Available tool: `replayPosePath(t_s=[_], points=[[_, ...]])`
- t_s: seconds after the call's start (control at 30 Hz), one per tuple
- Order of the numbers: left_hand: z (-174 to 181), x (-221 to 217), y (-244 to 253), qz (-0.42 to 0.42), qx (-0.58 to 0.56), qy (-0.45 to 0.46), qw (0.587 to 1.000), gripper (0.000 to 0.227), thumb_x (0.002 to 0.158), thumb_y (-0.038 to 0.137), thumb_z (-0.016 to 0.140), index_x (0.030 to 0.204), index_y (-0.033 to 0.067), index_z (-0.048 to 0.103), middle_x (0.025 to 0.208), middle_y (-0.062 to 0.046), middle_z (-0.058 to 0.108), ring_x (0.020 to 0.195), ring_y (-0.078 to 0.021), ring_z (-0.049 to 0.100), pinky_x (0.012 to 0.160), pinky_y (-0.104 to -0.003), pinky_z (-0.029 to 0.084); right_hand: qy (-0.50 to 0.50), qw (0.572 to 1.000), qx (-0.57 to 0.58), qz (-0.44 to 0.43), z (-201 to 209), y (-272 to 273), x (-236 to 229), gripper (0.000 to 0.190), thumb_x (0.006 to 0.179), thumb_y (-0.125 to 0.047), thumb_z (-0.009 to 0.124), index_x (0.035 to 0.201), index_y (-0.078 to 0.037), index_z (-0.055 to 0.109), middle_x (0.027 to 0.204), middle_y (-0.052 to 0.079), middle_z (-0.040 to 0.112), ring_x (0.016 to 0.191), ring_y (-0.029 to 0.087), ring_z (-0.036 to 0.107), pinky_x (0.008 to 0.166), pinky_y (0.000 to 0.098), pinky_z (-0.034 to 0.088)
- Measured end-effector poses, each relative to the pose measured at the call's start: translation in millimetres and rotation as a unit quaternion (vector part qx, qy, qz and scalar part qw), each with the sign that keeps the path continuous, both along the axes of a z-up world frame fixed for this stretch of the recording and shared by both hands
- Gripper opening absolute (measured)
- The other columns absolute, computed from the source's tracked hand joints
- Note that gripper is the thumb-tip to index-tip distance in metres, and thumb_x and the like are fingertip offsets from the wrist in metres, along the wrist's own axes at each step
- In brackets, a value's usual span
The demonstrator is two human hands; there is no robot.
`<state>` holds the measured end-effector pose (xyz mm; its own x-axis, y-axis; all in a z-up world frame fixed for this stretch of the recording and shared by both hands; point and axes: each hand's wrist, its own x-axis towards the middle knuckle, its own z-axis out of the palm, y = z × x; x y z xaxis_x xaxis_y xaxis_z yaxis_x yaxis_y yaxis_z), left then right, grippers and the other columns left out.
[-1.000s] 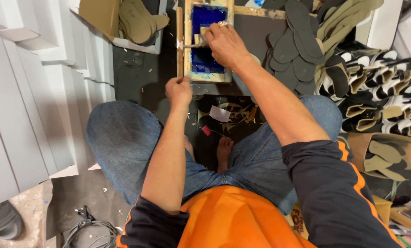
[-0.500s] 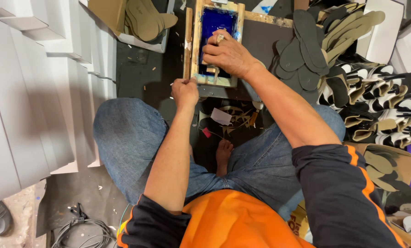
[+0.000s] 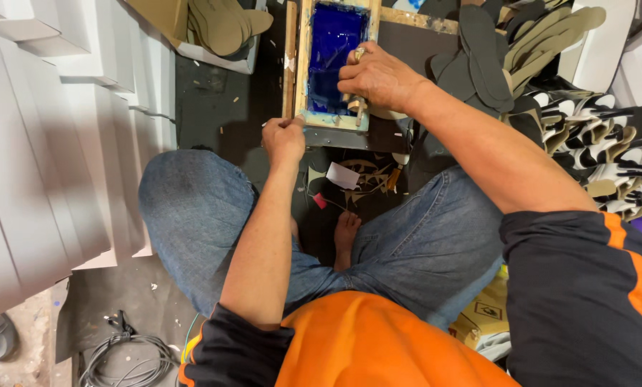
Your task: The person is sitting on the floor in a workshop, using a wooden frame with blue ink to stamp a design onto beige shoe insoles. They repeatedly pick up an insole, press it onto the inked frame, and place it down to dry.
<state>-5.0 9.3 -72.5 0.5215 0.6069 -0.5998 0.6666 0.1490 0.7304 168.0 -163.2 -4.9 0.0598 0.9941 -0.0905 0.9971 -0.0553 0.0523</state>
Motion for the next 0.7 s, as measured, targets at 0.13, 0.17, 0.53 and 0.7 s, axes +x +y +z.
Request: replayPosePath(t_s=[0.13,0.17,0.53,0.7], points=[[1,1,2,-0.003,-0.001,-0.003,1.000,0.027,0.080,0.038,0.072,0.086,0.0121,0.072,0.089,-0.006,0.074,0.090,-0.0256,0.070,0.082,-0.039,0.053,-0.020,0.999,-0.032,0.005,12,9,-3,0.026,0.095,0.008,0.069,0.098,-0.018,0.070,0.089,-0.001,0.060,0.075,0.026,0.054,0.087,0.0453,0.036],[1,2,2,-0.006,0.000,-0.008,1.000,0.027,0.081,0.038,0.072,0.085,0.0113,0.072,0.090,-0.007,0.074,0.091,-0.0260,0.070,0.083,-0.039,0.053,-0.031,0.999,-0.044,0.007,13,11,-2,0.026,0.097,0.007,0.067,0.102,-0.019,0.069,0.092,0.000,0.061,0.077,0.027,0.055,0.087,0.0459,0.037],[9,0,-2,-0.037,-0.006,-0.002,0.999,0.030,0.087,0.040,0.065,0.079,0.0113,0.069,0.088,-0.010,0.074,0.092,-0.0327,0.068,0.084,-0.044,0.050,-0.012,0.961,0.145,-0.233,-10,13,-2,0.054,0.075,0.025,0.068,0.121,-0.005,0.066,0.120,0.012,0.064,0.096,0.034,0.060,0.087,0.0458,0.036],[19,-1,-2,0.024,-0.056,-0.012,0.998,0.028,0.082,0.036,0.071,0.072,0.0121,0.061,0.083,-0.007,0.070,0.082,-0.0272,0.065,0.078,-0.042,0.049,-0.010,0.943,0.188,-0.273,-46,18,-1,0.057,0.085,0.023,0.059,0.135,-0.004,0.059,0.128,0.018,0.056,0.089,0.044,0.062,0.082,0.0569,0.040]])
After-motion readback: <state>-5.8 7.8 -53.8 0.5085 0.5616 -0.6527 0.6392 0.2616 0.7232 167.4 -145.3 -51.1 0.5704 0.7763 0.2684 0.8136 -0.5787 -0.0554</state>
